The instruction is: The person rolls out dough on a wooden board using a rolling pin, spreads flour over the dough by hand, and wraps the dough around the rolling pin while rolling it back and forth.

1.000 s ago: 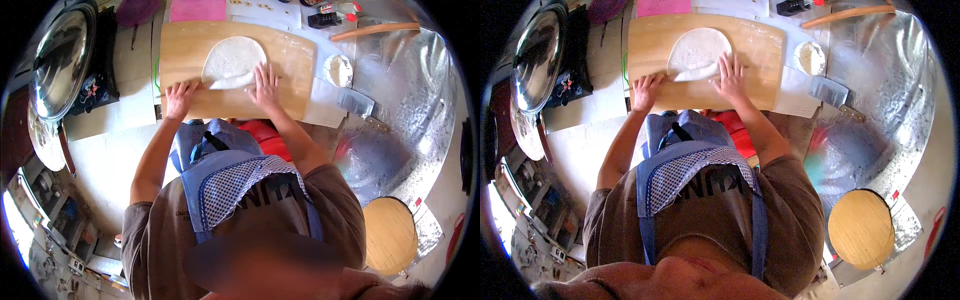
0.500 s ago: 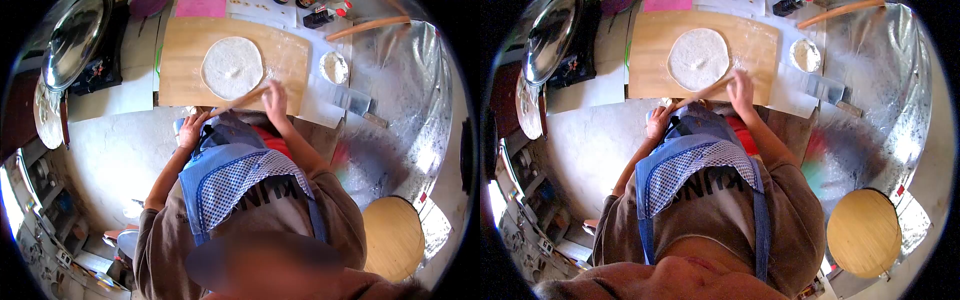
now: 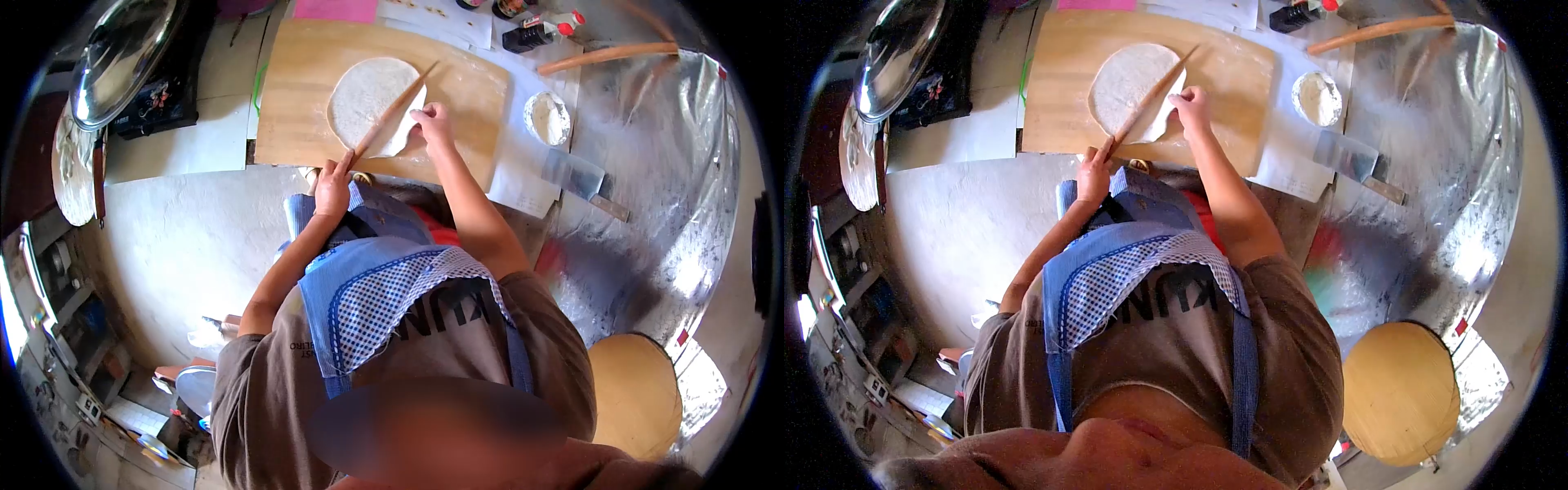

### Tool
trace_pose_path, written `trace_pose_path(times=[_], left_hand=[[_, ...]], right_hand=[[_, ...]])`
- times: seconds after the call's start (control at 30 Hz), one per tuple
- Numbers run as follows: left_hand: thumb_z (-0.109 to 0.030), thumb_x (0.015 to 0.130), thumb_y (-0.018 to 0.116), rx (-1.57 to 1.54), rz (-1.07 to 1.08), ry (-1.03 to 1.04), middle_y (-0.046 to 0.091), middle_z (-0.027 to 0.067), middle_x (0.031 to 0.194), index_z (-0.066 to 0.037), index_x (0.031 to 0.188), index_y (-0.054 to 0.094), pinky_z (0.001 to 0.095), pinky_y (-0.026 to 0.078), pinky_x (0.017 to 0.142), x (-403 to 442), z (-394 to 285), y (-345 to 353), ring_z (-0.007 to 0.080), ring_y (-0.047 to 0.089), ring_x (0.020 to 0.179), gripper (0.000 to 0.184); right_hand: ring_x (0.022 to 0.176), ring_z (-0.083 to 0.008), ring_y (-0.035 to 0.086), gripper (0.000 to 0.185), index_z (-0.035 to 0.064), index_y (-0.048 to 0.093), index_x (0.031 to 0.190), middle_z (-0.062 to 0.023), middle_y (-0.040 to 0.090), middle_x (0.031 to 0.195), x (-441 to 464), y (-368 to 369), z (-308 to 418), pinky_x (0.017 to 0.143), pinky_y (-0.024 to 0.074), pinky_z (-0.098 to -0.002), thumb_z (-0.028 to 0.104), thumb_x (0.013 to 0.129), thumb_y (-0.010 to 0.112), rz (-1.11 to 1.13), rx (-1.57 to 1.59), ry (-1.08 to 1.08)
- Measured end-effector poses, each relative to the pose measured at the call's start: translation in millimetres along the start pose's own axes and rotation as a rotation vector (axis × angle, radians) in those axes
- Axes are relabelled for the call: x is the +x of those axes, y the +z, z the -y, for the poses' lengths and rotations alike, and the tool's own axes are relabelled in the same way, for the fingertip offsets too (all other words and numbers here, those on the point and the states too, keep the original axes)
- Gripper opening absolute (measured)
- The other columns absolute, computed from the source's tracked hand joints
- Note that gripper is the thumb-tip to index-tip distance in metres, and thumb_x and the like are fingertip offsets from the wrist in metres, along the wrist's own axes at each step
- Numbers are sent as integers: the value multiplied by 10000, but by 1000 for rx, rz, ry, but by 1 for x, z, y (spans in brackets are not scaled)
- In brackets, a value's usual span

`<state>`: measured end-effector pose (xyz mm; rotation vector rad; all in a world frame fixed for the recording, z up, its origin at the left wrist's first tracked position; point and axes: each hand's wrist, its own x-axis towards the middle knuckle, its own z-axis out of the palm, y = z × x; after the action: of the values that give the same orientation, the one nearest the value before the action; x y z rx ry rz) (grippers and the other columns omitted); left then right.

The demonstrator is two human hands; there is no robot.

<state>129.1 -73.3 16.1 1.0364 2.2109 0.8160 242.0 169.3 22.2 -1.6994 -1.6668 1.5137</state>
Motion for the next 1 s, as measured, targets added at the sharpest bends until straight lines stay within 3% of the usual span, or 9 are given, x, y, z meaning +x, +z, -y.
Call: trace_pose_path(times=[0.07, 0.17, 0.27, 0.4, 0.57, 0.73, 0.8, 0.87, 1.0], left_hand=[[-61, 877, 621, 50, 9, 25, 580, 124, 1000, -205, 1411, 534, 452, 487, 849, -3, 1, 0, 342, 598, 950, 560], [-55, 864, 612, 81, 11, 98, 584, 107, 1002, -208, 1399, 543, 446, 490, 854, -2, 4, -7, 331, 597, 961, 561], [-38, 838, 604, 144, 63, 140, 594, 95, 1015, -220, 1389, 550, 431, 499, 889, 10, 16, -19, 323, 600, 996, 582], [-56, 836, 598, 182, 275, 177, 600, 69, 1055, -262, 1367, 571, 396, 503, 942, 21, 13, -63, 300, 596, 1058, 569], [-116, 824, 612, 398, 173, 389, 584, 44, 1023, -299, 1296, 630, 392, 509, 899, 35, 39, -74, 267, 575, 1020, 507], [-133, 836, 604, 485, -70, 438, 578, 54, 1055, -233, 1303, 629, 464, 463, 926, 12, 26, -57, 274, 551, 1041, 478], [-168, 805, 687, 382, -109, 497, 541, 144, 1292, -118, 1416, 509, 527, 359, 1089, -5, 25, -28, 346, 480, 1270, 637], [-247, 810, 721, 267, 173, 536, 396, 189, 1510, -16, 1465, 401, 549, 216, 1188, -17, -1, -6, 377, 308, 1453, 765], [-567, 953, 428, 338, 80, 540, 258, 198, 1604, 16, 1521, 292, 542, 149, 1207, 17, -23, 38, 369, 207, 1501, 826]], right_hand=[[788, -200, 680, 224, 17, 597, 1008, -78, 667, 1003, -22, 9, 26, 728, 575, -360, 79, 829, 718, 129, 761, 157], [1054, -262, 616, 406, 95, 615, 1195, -90, 640, 1091, -15, 6, 3, 1007, 470, -451, 116, 804, 721, 166, -382, -896], [1152, -260, 550, 429, 129, 630, 1185, -62, 603, 1190, -26, -8, 0, 1112, 370, -470, 150, 770, 735, 212, -803, -1249], [1152, -233, 535, 446, 139, 624, 1195, -40, 580, 1158, -41, -16, -25, 1139, 349, -480, 149, 762, 729, 304, -837, -1236], [1134, -248, 556, 422, 103, 616, 1195, -53, 584, 1203, -87, -1, -32, 1033, 422, -416, 78, 776, 651, 190, -719, -1038], [1239, -258, 507, 500, 71, 573, 1278, -66, 555, 1319, -118, -1, -41, 1101, 373, -436, 110, 787, 660, 153, -800, -985], [1300, -269, 457, 562, 69, 551, 1315, -79, 524, 1367, -127, -2, -45, 1144, 321, -469, 143, 774, 688, 180, -764, -956], [1382, -281, 389, 600, 44, 540, 1343, -96, 460, 1466, -127, -1, -61, 1169, 269, -493, 211, 787, 691, 210, -798, -938], [1482, -318, 274, 628, -14, 499, 1394, -96, 346, 1585, -95, 8, -49, 1189, 211, -508, 369, 896, 515, 164, -847, -903]])
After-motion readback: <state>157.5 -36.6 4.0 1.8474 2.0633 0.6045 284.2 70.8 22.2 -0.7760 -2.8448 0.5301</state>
